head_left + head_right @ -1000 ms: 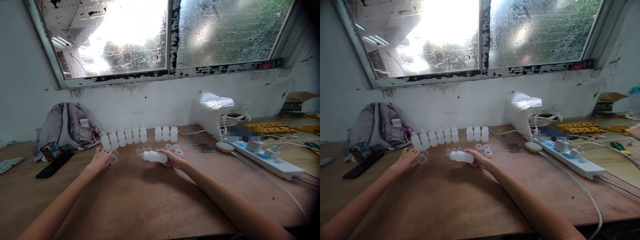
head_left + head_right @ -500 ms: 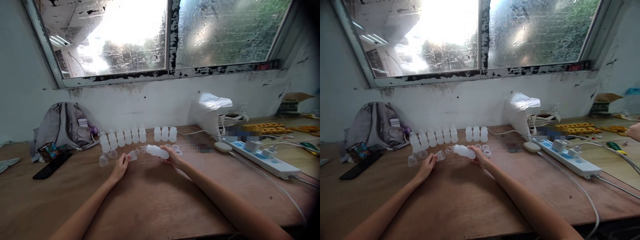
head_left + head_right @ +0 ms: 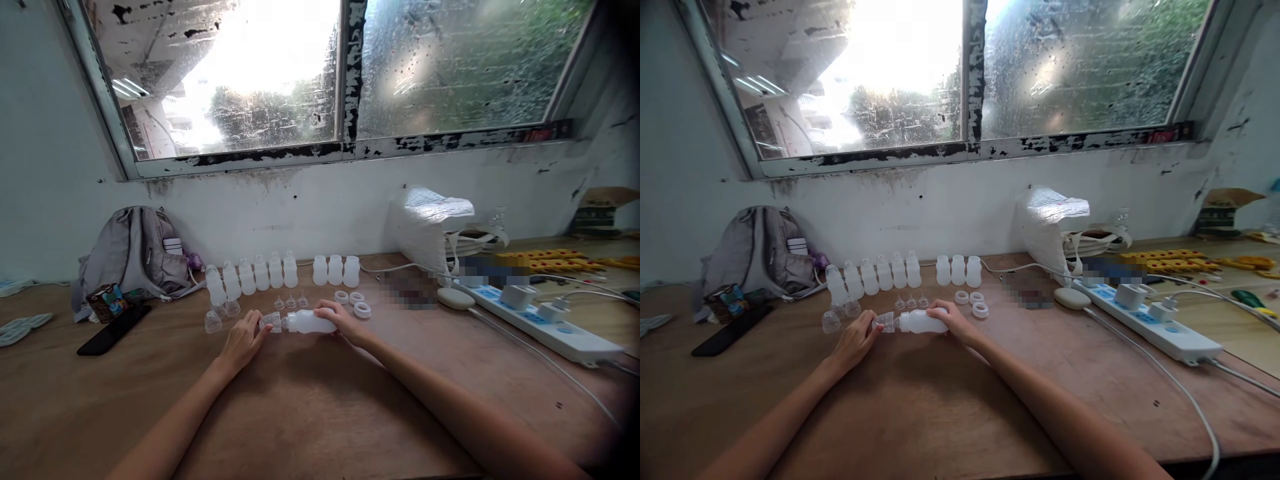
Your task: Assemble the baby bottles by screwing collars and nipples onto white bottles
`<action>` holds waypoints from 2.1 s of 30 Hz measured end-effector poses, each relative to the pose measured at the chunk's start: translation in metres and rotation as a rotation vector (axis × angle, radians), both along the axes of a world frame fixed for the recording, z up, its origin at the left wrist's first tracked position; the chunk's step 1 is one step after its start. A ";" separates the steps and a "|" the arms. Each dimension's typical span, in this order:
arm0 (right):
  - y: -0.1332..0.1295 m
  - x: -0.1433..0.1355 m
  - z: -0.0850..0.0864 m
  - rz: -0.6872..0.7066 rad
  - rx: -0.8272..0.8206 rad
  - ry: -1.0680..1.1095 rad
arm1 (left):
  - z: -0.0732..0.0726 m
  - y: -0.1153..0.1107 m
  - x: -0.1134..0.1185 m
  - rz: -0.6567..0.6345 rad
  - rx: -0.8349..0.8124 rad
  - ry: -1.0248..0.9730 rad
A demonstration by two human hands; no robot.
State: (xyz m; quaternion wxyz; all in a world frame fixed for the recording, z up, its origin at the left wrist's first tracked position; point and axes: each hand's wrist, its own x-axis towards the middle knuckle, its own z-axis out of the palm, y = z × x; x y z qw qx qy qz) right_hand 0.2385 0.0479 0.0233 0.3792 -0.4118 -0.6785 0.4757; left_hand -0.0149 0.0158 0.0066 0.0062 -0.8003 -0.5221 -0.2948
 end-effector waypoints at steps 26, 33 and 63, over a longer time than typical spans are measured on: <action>-0.022 -0.020 -0.014 -0.106 0.561 -0.050 | -0.010 -0.009 0.014 -0.396 -0.300 -0.833; -0.039 -0.022 -0.017 -0.178 0.575 -0.022 | -0.001 -0.016 0.020 -0.423 -0.274 -0.824; -0.038 -0.053 -0.032 -0.083 0.571 -0.089 | -0.005 -0.018 0.030 -0.314 -0.231 -0.556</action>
